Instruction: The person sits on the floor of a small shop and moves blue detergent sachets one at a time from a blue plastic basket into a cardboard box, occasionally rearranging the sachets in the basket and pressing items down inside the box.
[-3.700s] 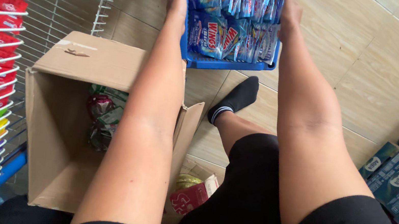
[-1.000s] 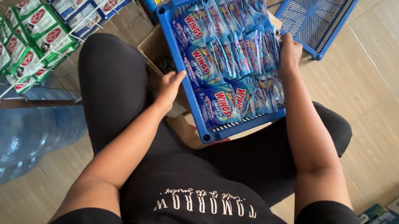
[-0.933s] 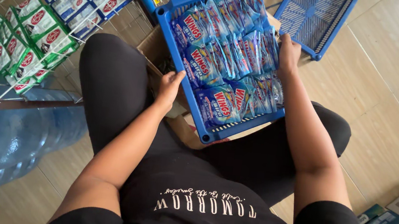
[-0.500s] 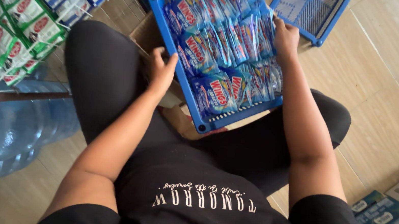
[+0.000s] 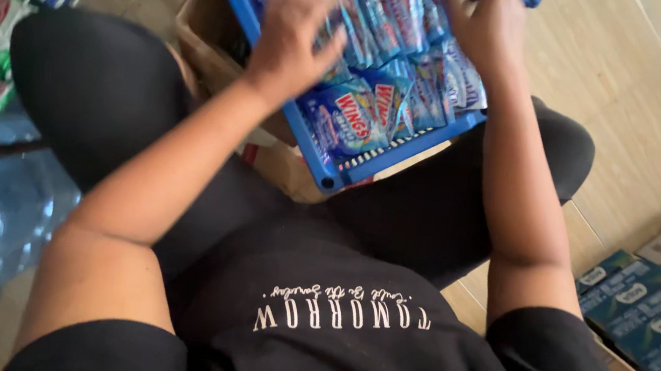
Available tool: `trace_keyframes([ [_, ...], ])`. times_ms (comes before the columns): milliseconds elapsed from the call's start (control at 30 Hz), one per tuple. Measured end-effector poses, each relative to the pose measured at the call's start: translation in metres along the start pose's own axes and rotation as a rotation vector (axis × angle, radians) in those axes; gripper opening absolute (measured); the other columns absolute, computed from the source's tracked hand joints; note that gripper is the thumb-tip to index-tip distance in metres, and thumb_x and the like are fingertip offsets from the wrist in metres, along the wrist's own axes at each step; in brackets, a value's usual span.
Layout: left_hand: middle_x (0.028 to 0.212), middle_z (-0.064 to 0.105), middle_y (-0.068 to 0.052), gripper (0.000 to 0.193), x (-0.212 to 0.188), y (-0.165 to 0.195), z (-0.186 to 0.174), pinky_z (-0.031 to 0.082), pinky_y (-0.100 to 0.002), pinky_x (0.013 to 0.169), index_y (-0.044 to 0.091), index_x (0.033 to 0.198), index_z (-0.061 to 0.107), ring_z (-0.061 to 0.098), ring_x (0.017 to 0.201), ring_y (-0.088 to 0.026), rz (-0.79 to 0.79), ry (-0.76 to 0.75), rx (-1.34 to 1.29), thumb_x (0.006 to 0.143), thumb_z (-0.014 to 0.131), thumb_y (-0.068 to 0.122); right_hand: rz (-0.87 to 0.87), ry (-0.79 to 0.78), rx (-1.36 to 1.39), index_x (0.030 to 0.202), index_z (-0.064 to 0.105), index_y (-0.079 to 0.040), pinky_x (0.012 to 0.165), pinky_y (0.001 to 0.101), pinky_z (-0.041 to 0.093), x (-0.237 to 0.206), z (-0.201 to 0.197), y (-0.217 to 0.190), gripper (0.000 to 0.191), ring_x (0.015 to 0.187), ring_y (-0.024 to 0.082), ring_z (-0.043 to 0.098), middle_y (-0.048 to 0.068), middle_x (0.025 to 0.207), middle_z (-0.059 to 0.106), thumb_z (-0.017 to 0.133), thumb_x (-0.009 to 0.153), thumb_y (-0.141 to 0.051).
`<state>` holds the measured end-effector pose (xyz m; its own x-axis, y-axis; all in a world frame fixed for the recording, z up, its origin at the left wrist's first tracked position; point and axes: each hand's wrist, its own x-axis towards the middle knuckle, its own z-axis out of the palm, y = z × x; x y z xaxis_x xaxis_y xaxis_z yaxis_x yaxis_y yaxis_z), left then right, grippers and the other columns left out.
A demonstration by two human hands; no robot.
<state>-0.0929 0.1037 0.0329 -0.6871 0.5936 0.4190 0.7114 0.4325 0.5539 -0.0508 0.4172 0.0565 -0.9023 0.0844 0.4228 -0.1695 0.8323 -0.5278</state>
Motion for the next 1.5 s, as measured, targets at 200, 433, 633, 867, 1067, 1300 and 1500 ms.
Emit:
trace_keyframes([
  [200, 0.127, 0.062, -0.013, 0.046, -0.007, 0.053, 0.009, 0.039, -0.049, 0.103, 0.006, 0.121, 0.066, 0.053, 0.121, -0.033, 0.134, -0.277, 0.049, 0.082, 0.079, 0.025, 0.212, -0.416, -0.07, 0.106, 0.075, -0.008, 0.075, 0.0484, 0.055, -0.061, -0.021, -0.074, 0.037, 0.088, 0.04, 0.07, 0.018, 0.097, 0.074, 0.083, 0.082, -0.035],
  [433, 0.102, 0.06, -0.008, 0.02, 0.011, 0.069, 0.01, 0.043, -0.045, 0.089, 0.009, 0.099, 0.065, 0.056, 0.103, -0.029, 0.183, -0.354, 0.179, 0.083, 0.072, 0.018, 0.369, -0.515, -0.261, 0.103, 0.066, -0.006, 0.066, 0.0503, 0.053, -0.052, -0.001, -0.075, 0.043, 0.079, 0.039, 0.07, 0.016, 0.083, 0.072, 0.082, 0.074, -0.033],
  [633, 0.097, 0.059, -0.007, 0.011, 0.005, 0.073, 0.018, 0.043, -0.042, 0.084, 0.012, 0.093, 0.064, 0.056, 0.097, -0.027, 0.212, -0.347, 0.331, 0.082, 0.062, 0.009, 0.312, -0.648, -0.237, 0.099, 0.072, -0.01, 0.066, 0.0507, 0.054, -0.055, 0.007, -0.062, 0.036, 0.078, 0.039, 0.069, 0.017, 0.08, 0.071, 0.079, 0.073, -0.034],
  [867, 0.095, 0.057, -0.007, 0.01, -0.001, 0.07, 0.018, 0.043, -0.04, 0.082, 0.012, 0.089, 0.064, 0.055, 0.096, -0.026, 0.193, -0.381, 0.383, 0.08, 0.063, 0.007, 0.283, -0.666, -0.275, 0.089, 0.071, -0.008, 0.067, 0.0505, 0.054, -0.052, 0.013, -0.06, 0.028, 0.079, 0.038, 0.07, 0.015, 0.08, 0.071, 0.077, 0.073, -0.03],
  [1067, 0.094, 0.057, -0.007, 0.009, 0.0, 0.068, 0.019, 0.042, -0.04, 0.083, 0.013, 0.087, 0.064, 0.055, 0.096, -0.026, 0.171, -0.423, 0.426, 0.08, 0.064, 0.008, 0.285, -0.701, -0.197, 0.086, 0.071, -0.009, 0.067, 0.0477, 0.054, -0.049, 0.011, -0.062, 0.025, 0.077, 0.034, 0.071, 0.01, 0.078, 0.073, 0.076, 0.074, -0.031],
  [1300, 0.094, 0.06, -0.006, 0.012, 0.0, 0.068, 0.016, 0.042, -0.043, 0.094, 0.014, 0.091, 0.064, 0.056, 0.099, -0.025, 0.186, -0.415, 0.516, 0.079, 0.065, 0.011, 0.245, -0.683, -0.036, 0.085, 0.07, -0.009, 0.067, 0.0455, 0.054, -0.046, 0.005, -0.066, 0.023, 0.076, 0.031, 0.071, 0.009, 0.078, 0.074, 0.075, 0.076, -0.029],
  [1500, 0.094, 0.062, -0.006, 0.012, -0.002, 0.06, 0.02, 0.041, -0.044, 0.093, 0.014, 0.092, 0.065, 0.057, 0.099, -0.025, 0.181, -0.411, 0.525, 0.08, 0.064, 0.013, 0.235, -0.734, 0.05, 0.084, 0.068, -0.006, 0.069, 0.0463, 0.054, -0.044, 0.003, -0.068, 0.025, 0.077, 0.033, 0.071, 0.012, 0.078, 0.073, 0.076, 0.076, -0.028],
])
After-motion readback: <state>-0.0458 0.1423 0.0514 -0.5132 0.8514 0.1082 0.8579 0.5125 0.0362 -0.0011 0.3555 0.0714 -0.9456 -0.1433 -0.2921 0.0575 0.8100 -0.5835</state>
